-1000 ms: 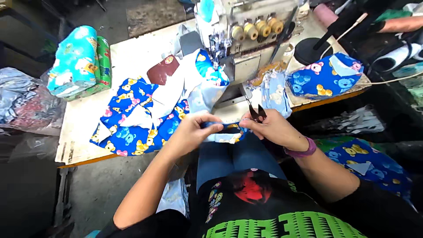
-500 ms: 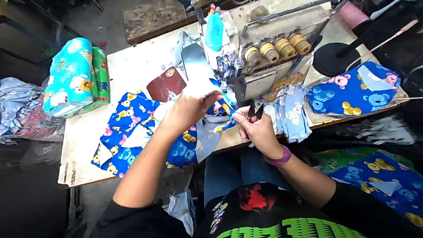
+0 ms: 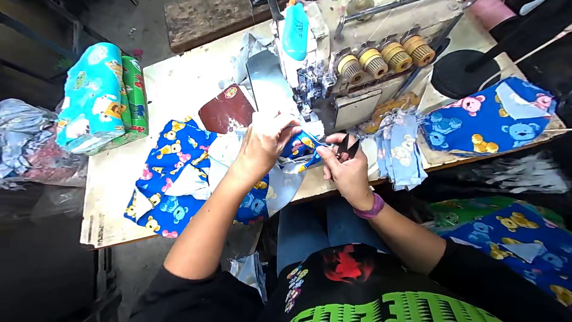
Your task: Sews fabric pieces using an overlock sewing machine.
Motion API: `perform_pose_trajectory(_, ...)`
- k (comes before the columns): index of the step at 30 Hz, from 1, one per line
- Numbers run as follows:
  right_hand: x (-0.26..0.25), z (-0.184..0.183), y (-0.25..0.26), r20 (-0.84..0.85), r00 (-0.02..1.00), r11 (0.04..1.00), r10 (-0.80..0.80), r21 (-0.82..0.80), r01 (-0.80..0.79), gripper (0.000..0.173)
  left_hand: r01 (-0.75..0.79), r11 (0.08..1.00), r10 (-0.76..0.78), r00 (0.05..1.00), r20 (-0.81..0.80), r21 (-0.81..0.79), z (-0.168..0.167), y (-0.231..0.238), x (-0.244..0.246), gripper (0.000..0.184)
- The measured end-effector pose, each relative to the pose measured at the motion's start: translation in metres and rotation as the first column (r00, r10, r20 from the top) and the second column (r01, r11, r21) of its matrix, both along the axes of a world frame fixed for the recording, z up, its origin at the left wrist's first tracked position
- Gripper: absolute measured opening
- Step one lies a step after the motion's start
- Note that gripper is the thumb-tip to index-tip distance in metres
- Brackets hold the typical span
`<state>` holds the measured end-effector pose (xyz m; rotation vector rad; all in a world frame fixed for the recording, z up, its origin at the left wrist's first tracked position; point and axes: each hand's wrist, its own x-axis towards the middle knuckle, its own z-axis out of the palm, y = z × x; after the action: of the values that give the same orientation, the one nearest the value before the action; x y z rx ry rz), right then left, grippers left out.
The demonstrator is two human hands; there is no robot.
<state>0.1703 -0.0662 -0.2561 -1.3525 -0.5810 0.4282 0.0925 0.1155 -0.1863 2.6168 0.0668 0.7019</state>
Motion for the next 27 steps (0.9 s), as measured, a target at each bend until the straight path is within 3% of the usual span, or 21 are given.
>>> perform_pose_trajectory(2,0.003,-0.004,0.003,0.099,0.994,0.998,-0.042,-0.038,0.046,0.035,-0.129,0.991,0.131,0.987,-0.088,0.027,0.006,-0.008,0.0,0.02)
perform_pose_trajectory(4,0.006,-0.009,0.004,0.212,0.974,0.992,-0.082,-0.072,0.1,0.023,-0.249,0.966,0.257,0.923,-0.287,0.064,0.018,-0.015,-0.002,0.038)
perform_pose_trajectory(5,0.007,-0.009,0.003,0.251,0.964,0.99,-0.085,-0.087,0.11,0.02,-0.275,0.959,0.283,0.907,-0.311,0.068,0.02,-0.018,-0.003,0.039)
perform_pose_trajectory(8,0.01,-0.005,-0.001,0.298,0.952,0.988,-0.072,-0.111,0.109,0.017,-0.256,0.966,0.256,0.95,-0.177,0.023,0.012,-0.021,-0.006,0.02)
perform_pose_trajectory(12,0.014,0.003,-0.005,0.296,0.955,0.992,-0.001,-0.124,0.04,0.013,-0.194,0.98,0.188,0.974,-0.129,-0.032,0.016,-0.022,-0.005,0.019)
perform_pose_trajectory(16,0.012,0.009,-0.006,0.142,0.989,0.985,0.043,-0.17,-0.019,0.014,-0.212,0.977,0.21,0.975,-0.079,-0.02,0.012,-0.02,0.002,0.014)
perform_pose_trajectory(18,0.01,0.013,-0.008,0.072,0.997,0.991,0.035,-0.132,-0.025,0.025,-0.256,0.965,0.247,0.96,-0.134,-0.057,0.01,-0.02,0.005,0.015)
perform_pose_trajectory(20,0.009,0.016,-0.011,0.143,0.989,0.995,0.043,-0.098,-0.029,0.051,-0.309,0.945,0.286,0.94,-0.186,-0.106,0.013,-0.02,0.009,0.019)
perform_pose_trajectory(21,0.009,0.017,-0.013,0.238,0.97,0.995,0.054,-0.092,-0.033,0.052,-0.327,0.937,0.3,0.933,-0.199,-0.122,0.013,-0.02,0.011,0.021)
perform_pose_trajectory(23,0.014,0.018,-0.011,0.415,0.905,0.994,0.091,-0.1,-0.055,0.032,-0.362,0.922,0.334,0.924,-0.188,-0.137,0.011,-0.015,0.018,0.024)
perform_pose_trajectory(27,0.025,0.031,0.002,0.47,0.871,0.979,0.142,-0.199,-0.052,0.027,-0.409,0.883,0.374,0.909,-0.184,-0.231,0.008,0.002,0.038,0.032)
